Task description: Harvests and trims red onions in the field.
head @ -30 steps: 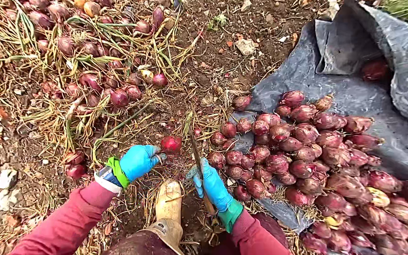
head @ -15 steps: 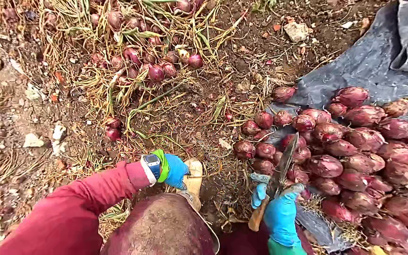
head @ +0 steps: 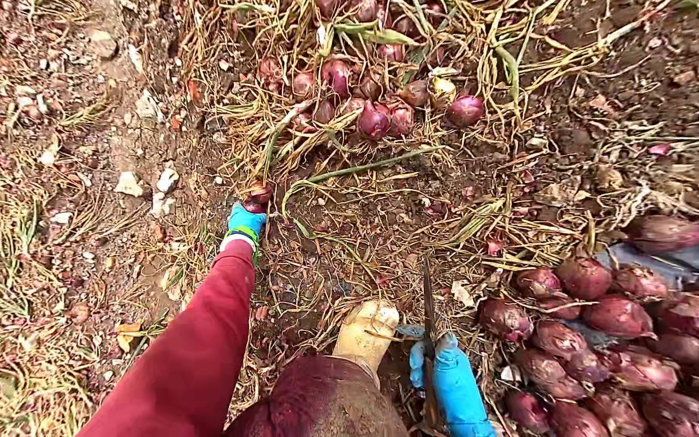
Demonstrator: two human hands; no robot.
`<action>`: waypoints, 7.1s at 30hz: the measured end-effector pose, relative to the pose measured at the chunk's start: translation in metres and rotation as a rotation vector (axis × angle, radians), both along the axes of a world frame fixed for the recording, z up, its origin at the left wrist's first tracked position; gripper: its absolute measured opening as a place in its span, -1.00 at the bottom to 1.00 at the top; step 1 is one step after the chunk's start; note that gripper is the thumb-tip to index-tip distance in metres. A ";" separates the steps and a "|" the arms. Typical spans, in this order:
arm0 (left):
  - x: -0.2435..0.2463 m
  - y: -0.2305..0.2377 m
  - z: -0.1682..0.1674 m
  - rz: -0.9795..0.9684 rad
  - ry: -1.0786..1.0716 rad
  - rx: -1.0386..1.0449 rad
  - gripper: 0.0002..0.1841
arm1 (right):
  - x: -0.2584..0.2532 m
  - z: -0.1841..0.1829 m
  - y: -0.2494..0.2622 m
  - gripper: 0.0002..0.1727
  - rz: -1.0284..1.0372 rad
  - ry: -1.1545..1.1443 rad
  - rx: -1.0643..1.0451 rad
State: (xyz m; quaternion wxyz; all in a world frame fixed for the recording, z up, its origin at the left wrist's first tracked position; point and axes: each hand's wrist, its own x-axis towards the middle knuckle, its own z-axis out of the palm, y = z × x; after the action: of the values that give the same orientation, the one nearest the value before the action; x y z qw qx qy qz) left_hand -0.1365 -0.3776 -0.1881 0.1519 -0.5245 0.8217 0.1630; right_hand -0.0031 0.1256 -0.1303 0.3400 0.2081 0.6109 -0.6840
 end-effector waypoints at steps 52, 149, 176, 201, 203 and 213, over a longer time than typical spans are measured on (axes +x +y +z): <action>0.009 0.416 0.199 -1.802 -0.224 0.518 -0.61 | 0.060 0.063 0.093 0.13 -0.424 0.269 0.009; -0.062 0.309 0.129 -0.839 0.018 1.144 -0.28 | -0.079 0.016 0.002 -0.19 -0.094 0.169 -0.088; -0.097 0.498 0.200 -1.626 0.188 0.696 -0.06 | 0.030 0.042 0.106 0.00 -0.787 0.173 0.063; -0.096 0.366 0.147 -1.780 -0.104 0.633 -0.72 | -0.092 0.019 0.024 0.03 -0.405 0.250 -0.191; -0.089 0.367 0.159 -1.800 -0.260 0.603 -0.62 | -0.090 0.027 0.031 0.03 -0.359 0.256 -0.099; -0.039 0.457 0.217 -2.126 -0.362 0.541 -0.74 | -0.024 0.057 0.097 0.08 -0.158 0.301 0.145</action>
State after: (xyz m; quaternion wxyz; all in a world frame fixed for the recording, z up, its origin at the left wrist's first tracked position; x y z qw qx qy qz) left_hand -0.1760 0.0796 0.0290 0.4416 0.4814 0.7559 0.0447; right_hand -0.0272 0.2222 -0.0737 0.1740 0.1746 0.6845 -0.6861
